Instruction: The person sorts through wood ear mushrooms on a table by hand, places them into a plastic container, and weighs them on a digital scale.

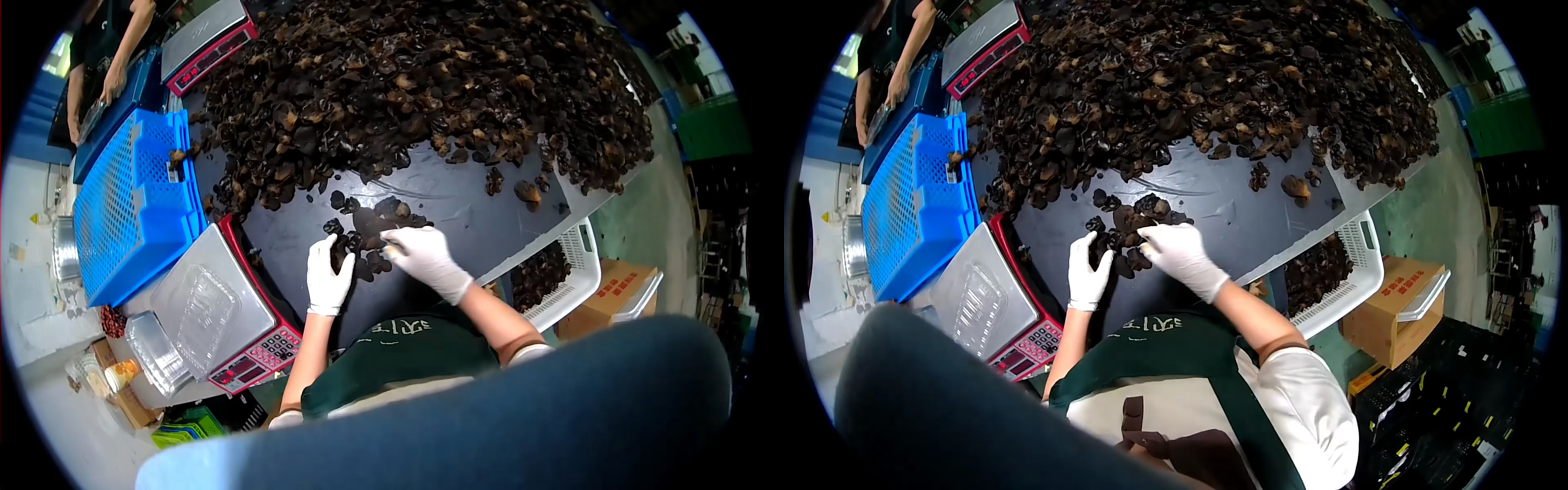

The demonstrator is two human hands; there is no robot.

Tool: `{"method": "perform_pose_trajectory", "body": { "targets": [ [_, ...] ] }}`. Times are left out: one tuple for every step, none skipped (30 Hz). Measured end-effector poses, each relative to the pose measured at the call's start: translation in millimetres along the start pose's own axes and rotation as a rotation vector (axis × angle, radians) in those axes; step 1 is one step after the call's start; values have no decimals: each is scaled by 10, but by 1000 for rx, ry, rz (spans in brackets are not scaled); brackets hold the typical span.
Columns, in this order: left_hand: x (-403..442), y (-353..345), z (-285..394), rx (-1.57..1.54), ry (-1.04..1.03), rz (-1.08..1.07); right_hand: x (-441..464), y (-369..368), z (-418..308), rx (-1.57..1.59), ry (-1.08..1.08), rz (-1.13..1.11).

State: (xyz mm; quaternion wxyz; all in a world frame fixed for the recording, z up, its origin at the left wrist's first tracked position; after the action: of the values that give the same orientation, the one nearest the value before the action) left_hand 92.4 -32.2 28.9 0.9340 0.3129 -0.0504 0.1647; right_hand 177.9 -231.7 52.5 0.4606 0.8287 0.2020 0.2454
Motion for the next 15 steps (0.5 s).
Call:
{"method": "perform_pose_trajectory", "body": {
  "targets": [
    [65,20,40,3,-8,-7,32,-136,-71,-77,-18,-100],
    [127,50,81,70,-12,-10,39,-295,-106,-143,39,-34],
    [180,66,95,138,-14,-12,111,-349,-144,-150,105,5],
    [244,78,43,142,-25,5,110,-354,-112,-90,48,-60],
    [309,93,20,140,-24,1,88,-335,-68,-31,-9,-128],
    [380,98,-23,138,-35,4,76,-232,-32,66,-52,-97],
    [452,91,-80,133,-45,9,51,-87,29,159,-95,-68],
    [525,68,-135,118,-79,22,54,175,80,231,-108,-18],
    [605,51,-116,129,-50,1,23,442,190,285,-122,-93],
    [671,12,-152,121,-64,0,-53,685,361,233,-132,-207],
    [733,-31,-179,112,-80,1,-167,884,569,220,-170,-357],
    [781,-60,-159,98,-68,-13,-291,1077,762,137,-243,-509],
    [811,-88,-149,92,-69,-16,-321,1319,811,-58,-372,-760],
    [841,-122,-140,158,-84,-58,-514,1366,977,-149,-412,-632],
    [864,-155,-132,225,-100,-101,-464,1487,907,-307,-434,-645]
  ]
}}
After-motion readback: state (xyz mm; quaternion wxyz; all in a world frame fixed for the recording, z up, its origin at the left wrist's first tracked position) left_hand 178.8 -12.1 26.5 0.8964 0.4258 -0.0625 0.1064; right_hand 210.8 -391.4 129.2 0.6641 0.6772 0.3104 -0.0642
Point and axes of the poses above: each hand's wrist, its own x-axis towards the middle knuckle, its own y-axis out of the back of the hand, z = x × y, the point moved 2 cm from there along x, towards the middle knuckle, and after that the axes turned 7 degrees about -x, right-handed, at the moved point
